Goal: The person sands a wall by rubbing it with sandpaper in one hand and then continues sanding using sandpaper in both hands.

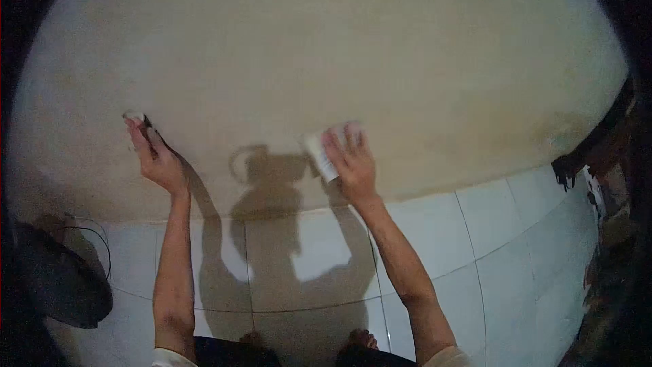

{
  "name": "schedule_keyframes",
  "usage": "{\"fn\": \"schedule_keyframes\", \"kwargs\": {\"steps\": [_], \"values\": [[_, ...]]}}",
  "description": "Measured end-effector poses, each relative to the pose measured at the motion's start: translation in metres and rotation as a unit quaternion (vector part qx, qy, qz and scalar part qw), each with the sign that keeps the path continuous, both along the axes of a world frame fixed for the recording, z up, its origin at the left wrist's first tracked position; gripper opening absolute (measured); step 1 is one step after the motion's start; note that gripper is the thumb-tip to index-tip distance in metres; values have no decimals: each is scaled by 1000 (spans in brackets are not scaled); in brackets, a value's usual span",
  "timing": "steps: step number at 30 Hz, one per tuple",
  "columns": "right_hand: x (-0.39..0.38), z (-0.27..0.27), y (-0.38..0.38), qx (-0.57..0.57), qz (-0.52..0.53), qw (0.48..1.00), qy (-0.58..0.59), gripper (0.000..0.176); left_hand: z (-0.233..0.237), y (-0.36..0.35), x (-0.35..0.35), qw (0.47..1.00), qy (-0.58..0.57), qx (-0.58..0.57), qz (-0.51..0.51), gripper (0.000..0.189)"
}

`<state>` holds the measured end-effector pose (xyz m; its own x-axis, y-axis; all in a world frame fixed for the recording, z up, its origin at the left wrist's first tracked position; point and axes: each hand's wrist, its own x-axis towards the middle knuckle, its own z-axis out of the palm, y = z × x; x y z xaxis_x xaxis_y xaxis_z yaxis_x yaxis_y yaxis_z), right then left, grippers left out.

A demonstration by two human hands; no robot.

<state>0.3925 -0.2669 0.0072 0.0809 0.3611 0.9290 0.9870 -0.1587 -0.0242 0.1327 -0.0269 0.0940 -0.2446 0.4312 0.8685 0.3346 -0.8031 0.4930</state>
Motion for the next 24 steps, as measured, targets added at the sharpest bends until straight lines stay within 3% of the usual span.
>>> {"fn": "schedule_keyframes", "kwargs": {"steps": [2,3,5,7,12,14,16,18,20,22,24], "values": [[-6,19,2,-194,39,978,-59,61,5,-5,4,999,-28,5,-27,44],[14,13,0,-131,22,988,-85,59,6,-7,3,997,-48,2,-57,44],[26,27,-4,82,-37,996,2,55,7,-11,-2,1000,-9,3,-10,43],[21,44,-10,118,-112,985,64,49,5,-13,-7,999,15,-35,11,41],[-13,66,-10,-90,75,992,-42,47,-16,-10,-3,998,-7,-60,13,38],[-27,98,-17,-89,87,991,-48,46,-19,-30,5,993,-81,-36,-73,41],[-29,141,-18,-113,137,981,-84,47,-35,-37,12,965,-111,-211,-110,47],[-34,194,-22,-112,145,978,-100,49,-42,-52,13,991,-14,-121,-53,49],[-41,253,-30,-116,159,974,-114,50,-41,-63,29,954,-148,-246,-91,48],[-51,316,-48,-125,181,974,-50,53,-7,-101,4,865,-280,-263,-322,45],[-52,362,-68,-138,188,972,-17,55,56,-107,4,871,-265,-266,-318,45]]}}
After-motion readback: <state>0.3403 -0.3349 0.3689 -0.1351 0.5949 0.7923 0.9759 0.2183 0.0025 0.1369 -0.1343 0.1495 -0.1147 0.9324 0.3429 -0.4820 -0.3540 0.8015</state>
